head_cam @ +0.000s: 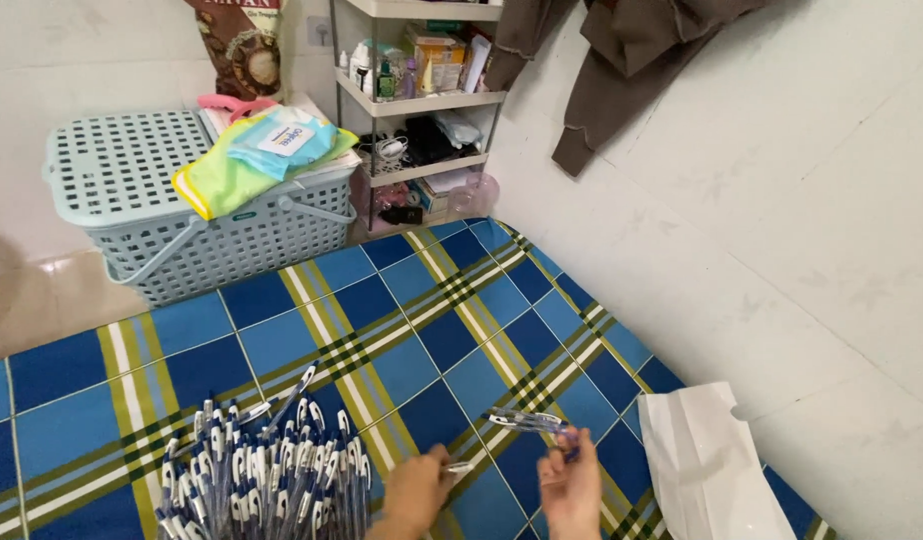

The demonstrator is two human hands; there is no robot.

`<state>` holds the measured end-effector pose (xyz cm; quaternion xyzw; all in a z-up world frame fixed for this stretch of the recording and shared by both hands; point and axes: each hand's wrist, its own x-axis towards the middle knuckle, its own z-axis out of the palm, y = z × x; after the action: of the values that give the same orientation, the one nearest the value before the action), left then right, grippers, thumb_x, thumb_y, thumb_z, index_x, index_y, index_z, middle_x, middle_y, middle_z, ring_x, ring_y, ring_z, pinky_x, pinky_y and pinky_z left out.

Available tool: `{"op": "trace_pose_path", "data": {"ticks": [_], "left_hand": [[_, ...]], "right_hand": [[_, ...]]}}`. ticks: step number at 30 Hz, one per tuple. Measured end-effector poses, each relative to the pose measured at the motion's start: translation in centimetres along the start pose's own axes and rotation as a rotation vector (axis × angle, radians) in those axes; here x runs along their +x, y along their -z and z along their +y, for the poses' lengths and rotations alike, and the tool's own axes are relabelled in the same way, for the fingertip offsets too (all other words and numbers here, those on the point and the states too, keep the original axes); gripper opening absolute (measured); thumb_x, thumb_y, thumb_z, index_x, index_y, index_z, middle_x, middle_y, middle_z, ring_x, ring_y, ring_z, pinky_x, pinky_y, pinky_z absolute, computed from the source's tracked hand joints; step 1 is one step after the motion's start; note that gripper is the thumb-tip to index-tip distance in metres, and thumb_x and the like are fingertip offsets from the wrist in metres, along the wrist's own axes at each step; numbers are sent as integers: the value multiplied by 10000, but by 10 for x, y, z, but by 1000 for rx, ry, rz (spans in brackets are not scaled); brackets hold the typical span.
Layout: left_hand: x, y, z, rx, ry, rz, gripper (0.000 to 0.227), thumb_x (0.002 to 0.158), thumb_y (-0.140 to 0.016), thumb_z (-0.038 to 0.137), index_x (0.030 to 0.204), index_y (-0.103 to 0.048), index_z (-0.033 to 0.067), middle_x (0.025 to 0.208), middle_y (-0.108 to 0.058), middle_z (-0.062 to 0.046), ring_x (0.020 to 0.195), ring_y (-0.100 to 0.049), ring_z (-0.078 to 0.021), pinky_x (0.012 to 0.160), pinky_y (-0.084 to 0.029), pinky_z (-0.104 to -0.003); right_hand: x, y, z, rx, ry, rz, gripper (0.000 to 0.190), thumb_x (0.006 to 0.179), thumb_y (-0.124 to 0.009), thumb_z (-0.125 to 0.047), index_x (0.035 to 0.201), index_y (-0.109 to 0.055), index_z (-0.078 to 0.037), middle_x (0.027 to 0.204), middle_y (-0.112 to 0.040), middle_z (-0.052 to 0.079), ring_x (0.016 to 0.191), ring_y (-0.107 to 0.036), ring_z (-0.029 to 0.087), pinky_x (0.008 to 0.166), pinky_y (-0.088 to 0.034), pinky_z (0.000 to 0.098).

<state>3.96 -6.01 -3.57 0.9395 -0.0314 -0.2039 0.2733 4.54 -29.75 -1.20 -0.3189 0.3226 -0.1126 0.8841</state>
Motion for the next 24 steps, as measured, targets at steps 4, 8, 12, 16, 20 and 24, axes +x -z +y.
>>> {"op": "trace_pose_path", "data": {"ticks": [4, 8, 12, 16, 20, 24], "left_hand": [[-4, -10, 37, -5, -30, -222, 366, 988, -712, 478, 1206, -604, 205, 1118, -721, -31, 1029, -697, -241, 889, -575, -416], [15, -54, 32, -2, -57, -241, 250, 974, -729, 388, 1098, -632, 193, 1151, -637, -38, 1021, -664, -262, 856, -557, -433], [5, -33, 18, -400, 93, -120, 155, 954, -744, 400, 954, -721, 247, 896, -727, 40, 853, -673, -130, 787, -475, -301], [-18, 19, 5, -943, 121, -72, 188, 927, -805, 209, 799, -695, 126, 1032, -854, -52, 1044, -786, -166, 901, -521, -368], [-43, 52, -4, -1078, 157, 1, 99, 897, -843, 53, 990, -866, 26, 795, -563, -61, 799, -509, -167, 779, -421, -310], [-55, 58, -8, -1074, 168, 66, 173, 880, -860, 29, 1052, -859, 44, 782, -623, -55, 716, -448, -169, 712, -415, -297]], "right_hand": [[9, 12, -15, 63, -31, 103, 303, 1179, -433, -451, 1039, -573, -221, 806, -576, -48, 504, -246, 104, 502, -212, 292], [11, 24, -6, 69, -97, 8, 246, 1124, -538, -370, 978, -619, -190, 760, -561, -35, 478, -273, 74, 474, -203, 256], [-20, -6, -4, -108, -128, -25, 273, 1124, -561, -376, 1025, -641, -135, 798, -550, 22, 541, -242, 117, 500, -192, 299], [-61, -47, -4, -345, -41, -15, 355, 1126, -562, -316, 1061, -681, 12, 810, -548, 127, 535, -274, 158, 500, -193, 337], [-86, -63, 11, -658, -71, -81, 386, 1130, -515, -337, 1063, -679, 5, 868, -578, 176, 573, -266, 194, 593, -253, 396], [-95, -63, 27, -720, -77, -139, 383, 1124, -501, -351, 1086, -679, -14, 883, -619, 171, 568, -225, 181, 607, -245, 394]]}}
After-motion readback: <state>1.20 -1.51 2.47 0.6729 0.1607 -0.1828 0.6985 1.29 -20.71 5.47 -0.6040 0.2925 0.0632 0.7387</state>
